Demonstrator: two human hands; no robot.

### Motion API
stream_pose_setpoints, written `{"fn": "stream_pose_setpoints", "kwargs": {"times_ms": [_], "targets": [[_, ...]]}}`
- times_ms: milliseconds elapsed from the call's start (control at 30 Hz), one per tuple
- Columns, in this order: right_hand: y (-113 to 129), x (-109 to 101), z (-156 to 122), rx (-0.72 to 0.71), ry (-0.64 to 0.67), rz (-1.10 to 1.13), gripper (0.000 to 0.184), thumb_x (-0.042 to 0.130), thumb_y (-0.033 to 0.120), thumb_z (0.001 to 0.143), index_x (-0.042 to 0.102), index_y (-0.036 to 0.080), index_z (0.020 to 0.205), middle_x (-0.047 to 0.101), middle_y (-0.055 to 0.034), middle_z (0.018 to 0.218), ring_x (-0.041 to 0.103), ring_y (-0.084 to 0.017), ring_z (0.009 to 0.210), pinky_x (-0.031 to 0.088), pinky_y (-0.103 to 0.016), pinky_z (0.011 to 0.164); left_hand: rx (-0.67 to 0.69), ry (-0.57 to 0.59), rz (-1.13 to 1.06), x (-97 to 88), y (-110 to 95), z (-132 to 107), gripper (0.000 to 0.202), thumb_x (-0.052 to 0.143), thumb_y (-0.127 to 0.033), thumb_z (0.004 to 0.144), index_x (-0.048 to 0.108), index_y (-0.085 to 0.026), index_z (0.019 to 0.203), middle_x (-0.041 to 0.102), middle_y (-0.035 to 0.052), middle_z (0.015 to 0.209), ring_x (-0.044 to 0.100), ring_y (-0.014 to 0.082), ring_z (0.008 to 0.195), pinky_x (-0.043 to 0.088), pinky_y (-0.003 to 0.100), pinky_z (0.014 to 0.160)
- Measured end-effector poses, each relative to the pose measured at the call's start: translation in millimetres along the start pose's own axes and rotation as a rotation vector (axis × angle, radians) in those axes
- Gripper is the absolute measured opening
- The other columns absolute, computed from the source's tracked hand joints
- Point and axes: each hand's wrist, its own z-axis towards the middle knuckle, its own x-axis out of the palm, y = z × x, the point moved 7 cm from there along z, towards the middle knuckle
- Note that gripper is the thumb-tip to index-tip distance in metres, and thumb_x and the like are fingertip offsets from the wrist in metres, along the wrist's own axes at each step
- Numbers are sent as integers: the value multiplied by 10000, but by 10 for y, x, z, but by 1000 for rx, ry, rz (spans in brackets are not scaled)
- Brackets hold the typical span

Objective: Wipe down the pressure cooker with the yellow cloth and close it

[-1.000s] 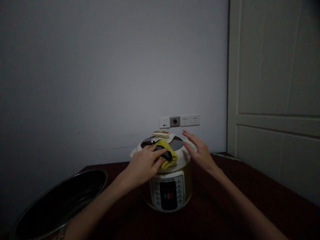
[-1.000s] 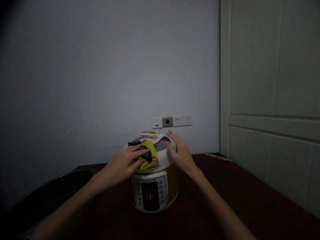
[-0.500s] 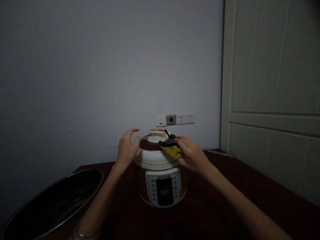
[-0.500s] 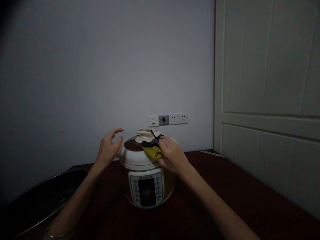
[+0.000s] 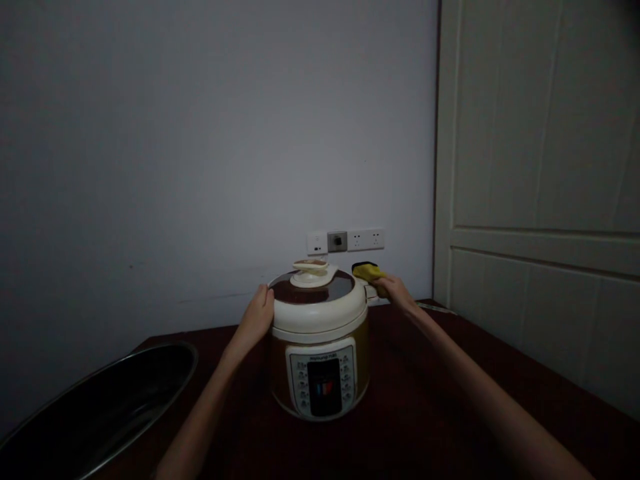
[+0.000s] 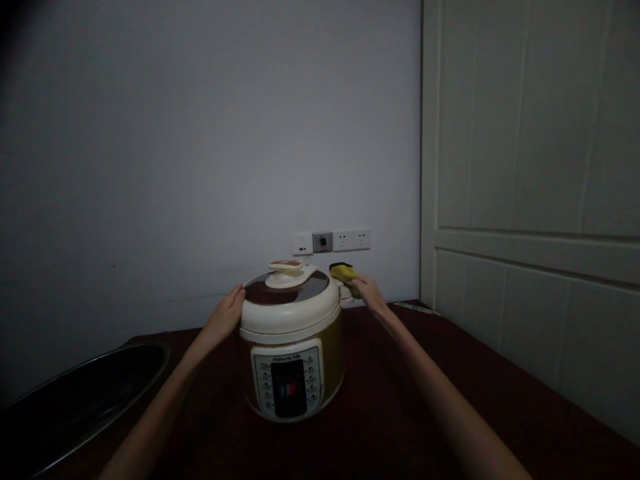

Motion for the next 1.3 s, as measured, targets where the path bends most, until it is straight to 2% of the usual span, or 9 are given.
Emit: {"fn": "stream_pose_setpoints", "kwargs": {"times_ms": [67, 167, 267, 433, 633, 800, 1000, 1200, 1300], "targets": [[46, 32, -218, -61, -21, -31, 338, 559, 360, 681, 684, 135, 901, 692, -70, 880, 606, -219, 823, 465, -341, 782, -46, -34, -18, 7, 23, -6, 443, 296, -376, 862, 546, -99, 1101, 550, 188, 1260, 450, 242, 1249, 295, 419, 1065], [138, 73, -582, -199, -126, -94, 503, 567, 389, 763, 568, 156, 1209, 587, -115, 1228, 554, -243, 1084, 393, -394, 965, -90, -52, -53, 14, 29, -14, 479, 306, -373, 851, 526, -82, 1162, 465, 195, 1355, 390, 227, 1298, 244, 390, 1097], [127, 149, -764, -249, -148, -108, 542, 550, 374, 807, 480, 177, 1306, 504, -122, 1331, 509, -238, 1171, 358, -408, 1015, -88, -53, -71, 12, 26, -22, 482, 317, -367, 847, 533, -81, 1168, 453, 194, 1366, 390, 229, 1298, 238, 395, 1100], [-18, 96, -536, -203, -209, -63, 453, 534, 394, 797, 572, 164, 1186, 606, -116, 1200, 565, -233, 1086, 406, -405, 966, -55, -61, -106, 2, 42, -33, 482, 305, -389, 853, 538, -124, 1181, 474, 141, 1364, 386, 215, 1302, 208, 398, 1113], [-264, -16, -2, -5, -207, -11, 368, 577, 461, 695, 687, 174, 897, 711, -74, 942, 644, -221, 889, 486, -367, 831, -27, -33, -78, 14, 19, -25, 509, 281, -390, 855, 540, -77, 1162, 496, 174, 1331, 400, 232, 1289, 232, 393, 1105], [-364, -2, 73, 94, -241, 18, 419, 557, 468, 686, 682, 133, 906, 718, -89, 862, 666, -219, 770, 520, -355, 714, -20, -32, -47, 19, 14, -22, 516, 263, -382, 862, 521, -59, 1171, 478, 196, 1340, 406, 239, 1282, 245, 393, 1097], [-173, 72, -465, 19, -375, 14, 436, 514, 447, 764, 628, 119, 1027, 667, -151, 1066, 617, -252, 975, 458, -417, 895, -17, -72, -50, -6, -2, -25, 494, 277, -370, 860, 544, -61, 1138, 533, 198, 1276, 445, 240, 1250, 282, 380, 1081], [187, 470, -1114, -221, -259, 29, 544, 460, 254, 835, 375, 247, 1372, 452, -90, 1384, 458, -223, 1240, 352, -477, 1040, 2, -64, -53, 0, 2, -29, 466, 279, -394, 862, 566, -125, 1111, 561, 139, 1261, 427, 233, 1265, 279, 392, 1084], [459, 688, -1390, -421, -155, -72, 495, 456, 135, 804, 487, 292, 1273, 357, -37, 1452, 329, -235, 1335, 294, -507, 1079, -21, -79, -70, -7, 19, -30, 460, 297, -385, 858, 565, -123, 1125, 544, 139, 1288, 429, 233, 1266, 278, 388, 1085]]}}
